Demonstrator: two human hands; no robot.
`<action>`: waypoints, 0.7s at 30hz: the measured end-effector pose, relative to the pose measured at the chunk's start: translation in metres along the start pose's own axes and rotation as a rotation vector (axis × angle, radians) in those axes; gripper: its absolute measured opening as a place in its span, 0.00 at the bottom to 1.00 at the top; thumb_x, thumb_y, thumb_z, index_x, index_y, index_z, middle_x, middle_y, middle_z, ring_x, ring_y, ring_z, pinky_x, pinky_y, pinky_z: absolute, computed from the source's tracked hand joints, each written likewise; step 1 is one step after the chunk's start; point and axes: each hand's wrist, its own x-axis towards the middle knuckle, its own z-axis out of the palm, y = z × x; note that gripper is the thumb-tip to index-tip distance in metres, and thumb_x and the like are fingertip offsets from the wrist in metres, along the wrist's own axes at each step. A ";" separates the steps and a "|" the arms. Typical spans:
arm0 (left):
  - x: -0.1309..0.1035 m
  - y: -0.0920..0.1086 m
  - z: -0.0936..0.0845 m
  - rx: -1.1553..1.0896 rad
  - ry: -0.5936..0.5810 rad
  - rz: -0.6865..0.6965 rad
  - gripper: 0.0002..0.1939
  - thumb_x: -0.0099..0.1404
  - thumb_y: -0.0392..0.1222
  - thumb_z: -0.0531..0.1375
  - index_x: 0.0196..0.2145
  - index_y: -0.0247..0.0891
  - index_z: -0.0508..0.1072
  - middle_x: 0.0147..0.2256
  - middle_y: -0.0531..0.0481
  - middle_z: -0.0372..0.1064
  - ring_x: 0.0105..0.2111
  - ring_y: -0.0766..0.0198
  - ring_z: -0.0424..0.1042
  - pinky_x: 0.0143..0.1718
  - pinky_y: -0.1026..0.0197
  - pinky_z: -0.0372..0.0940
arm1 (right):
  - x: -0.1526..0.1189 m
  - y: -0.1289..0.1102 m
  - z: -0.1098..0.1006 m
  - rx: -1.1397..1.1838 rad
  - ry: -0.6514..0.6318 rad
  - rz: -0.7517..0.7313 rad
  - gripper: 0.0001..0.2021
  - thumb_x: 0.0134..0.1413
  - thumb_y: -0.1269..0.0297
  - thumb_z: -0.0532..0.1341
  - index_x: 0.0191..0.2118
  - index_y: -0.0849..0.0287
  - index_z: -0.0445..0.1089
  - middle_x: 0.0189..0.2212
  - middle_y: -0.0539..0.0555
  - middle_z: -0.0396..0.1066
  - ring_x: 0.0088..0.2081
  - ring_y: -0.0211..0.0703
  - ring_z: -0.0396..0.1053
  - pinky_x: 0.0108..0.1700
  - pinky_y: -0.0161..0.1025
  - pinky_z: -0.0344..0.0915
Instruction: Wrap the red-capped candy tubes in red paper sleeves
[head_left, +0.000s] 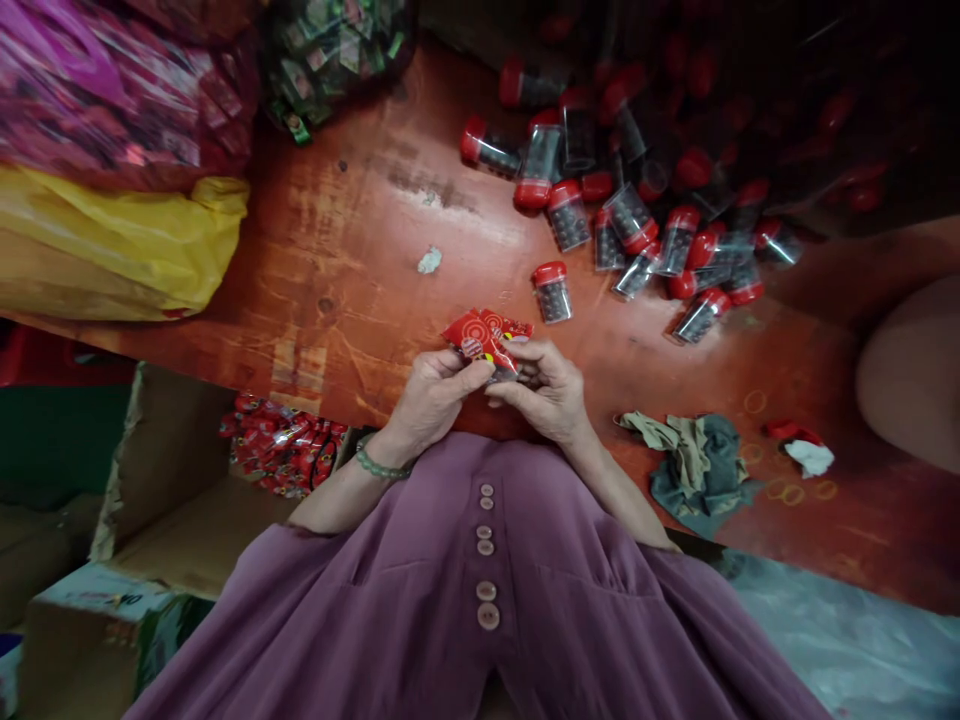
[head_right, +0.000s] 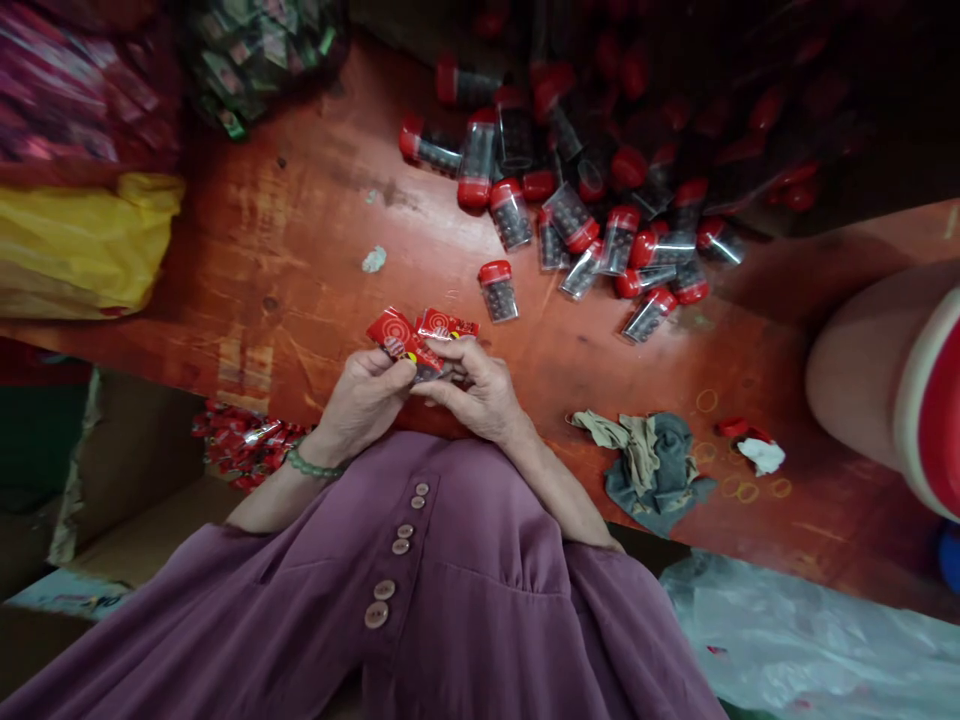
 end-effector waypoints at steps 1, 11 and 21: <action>-0.001 -0.002 -0.001 0.008 -0.008 0.004 0.18 0.48 0.54 0.73 0.30 0.37 0.81 0.30 0.48 0.79 0.31 0.63 0.75 0.41 0.59 0.70 | -0.001 0.003 0.001 -0.009 0.010 -0.003 0.20 0.53 0.54 0.69 0.50 0.52 0.68 0.28 0.45 0.75 0.24 0.36 0.75 0.29 0.36 0.76; -0.018 -0.005 -0.020 0.127 0.000 0.003 0.14 0.53 0.50 0.71 0.34 0.38 0.82 0.33 0.48 0.80 0.31 0.64 0.76 0.40 0.62 0.71 | 0.001 0.000 0.012 -0.278 0.016 -0.294 0.12 0.53 0.61 0.70 0.42 0.55 0.72 0.28 0.46 0.76 0.22 0.31 0.69 0.25 0.29 0.67; -0.136 0.038 -0.153 0.787 0.528 -0.107 0.11 0.49 0.53 0.71 0.33 0.56 0.81 0.31 0.64 0.79 0.34 0.55 0.75 0.36 0.54 0.70 | 0.003 -0.004 -0.020 -0.957 -0.048 -0.332 0.16 0.61 0.58 0.63 0.52 0.57 0.71 0.46 0.61 0.77 0.48 0.52 0.73 0.50 0.50 0.68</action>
